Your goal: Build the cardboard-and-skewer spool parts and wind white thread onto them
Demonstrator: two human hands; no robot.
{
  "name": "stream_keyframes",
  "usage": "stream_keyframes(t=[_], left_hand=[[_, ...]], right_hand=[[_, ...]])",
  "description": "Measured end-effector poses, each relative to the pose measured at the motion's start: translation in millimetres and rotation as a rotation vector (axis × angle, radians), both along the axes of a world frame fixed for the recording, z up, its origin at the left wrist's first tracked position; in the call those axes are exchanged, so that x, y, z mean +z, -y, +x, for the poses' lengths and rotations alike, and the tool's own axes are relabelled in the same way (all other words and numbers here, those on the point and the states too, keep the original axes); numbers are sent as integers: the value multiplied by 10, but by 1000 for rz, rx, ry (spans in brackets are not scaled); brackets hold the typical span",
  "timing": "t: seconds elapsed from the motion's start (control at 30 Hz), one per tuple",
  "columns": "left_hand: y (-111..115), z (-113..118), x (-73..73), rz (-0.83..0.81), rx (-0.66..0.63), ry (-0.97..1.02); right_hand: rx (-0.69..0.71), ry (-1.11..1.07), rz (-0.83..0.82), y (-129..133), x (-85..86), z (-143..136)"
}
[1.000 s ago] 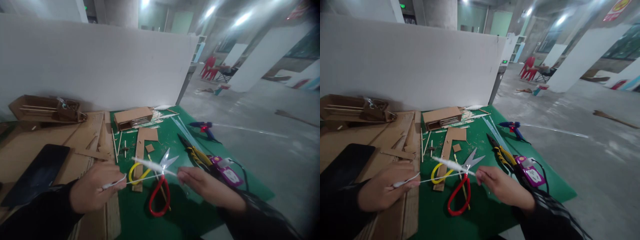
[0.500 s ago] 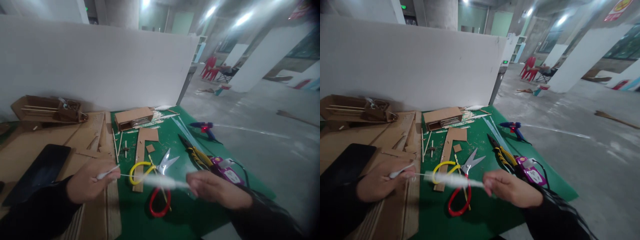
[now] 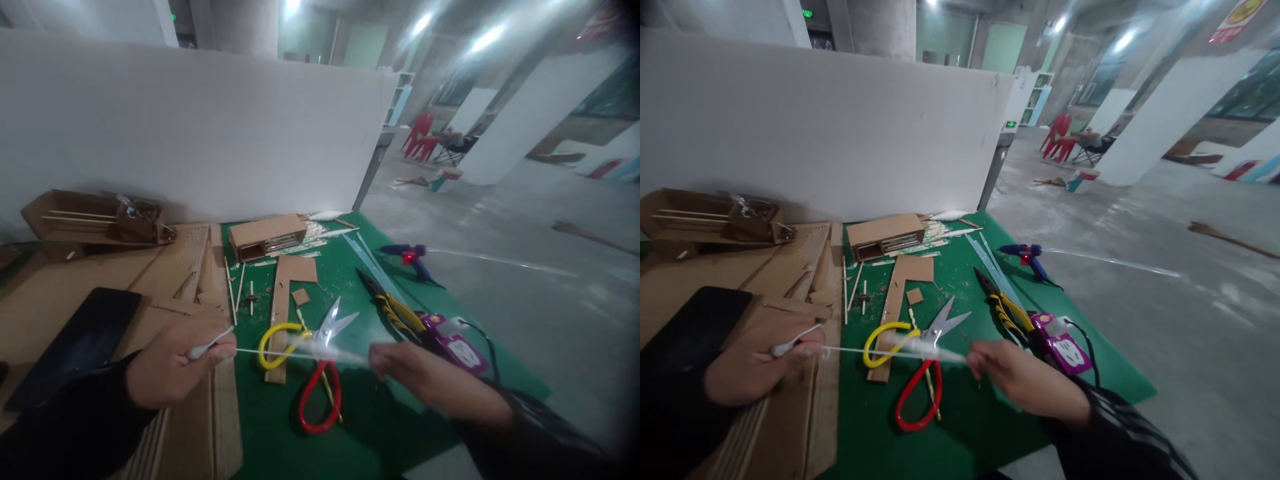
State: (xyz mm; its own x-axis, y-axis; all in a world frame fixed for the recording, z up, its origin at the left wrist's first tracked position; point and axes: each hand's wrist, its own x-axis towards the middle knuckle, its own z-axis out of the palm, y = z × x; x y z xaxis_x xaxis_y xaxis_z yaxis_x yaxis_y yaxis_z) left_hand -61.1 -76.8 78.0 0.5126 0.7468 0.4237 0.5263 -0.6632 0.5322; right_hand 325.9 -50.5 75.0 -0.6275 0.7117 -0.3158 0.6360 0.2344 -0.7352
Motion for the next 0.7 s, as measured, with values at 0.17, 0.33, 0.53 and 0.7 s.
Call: stream_keyframes(t=[0.17, 0.33, 0.53, 0.7], left_hand=[[2, -13, 24, -28, 6, 3], [22, -57, 10, -43, 9, -2], [48, -54, 73, -62, 62, -3], [61, -78, 87, -54, 87, -33]], right_hand=[[80, -62, -28, 2, 19, -12], [-95, -161, -4, -2, 44, 39], [106, -54, -104, 14, 25, 77], [-5, -56, -22, 11, 27, 87]])
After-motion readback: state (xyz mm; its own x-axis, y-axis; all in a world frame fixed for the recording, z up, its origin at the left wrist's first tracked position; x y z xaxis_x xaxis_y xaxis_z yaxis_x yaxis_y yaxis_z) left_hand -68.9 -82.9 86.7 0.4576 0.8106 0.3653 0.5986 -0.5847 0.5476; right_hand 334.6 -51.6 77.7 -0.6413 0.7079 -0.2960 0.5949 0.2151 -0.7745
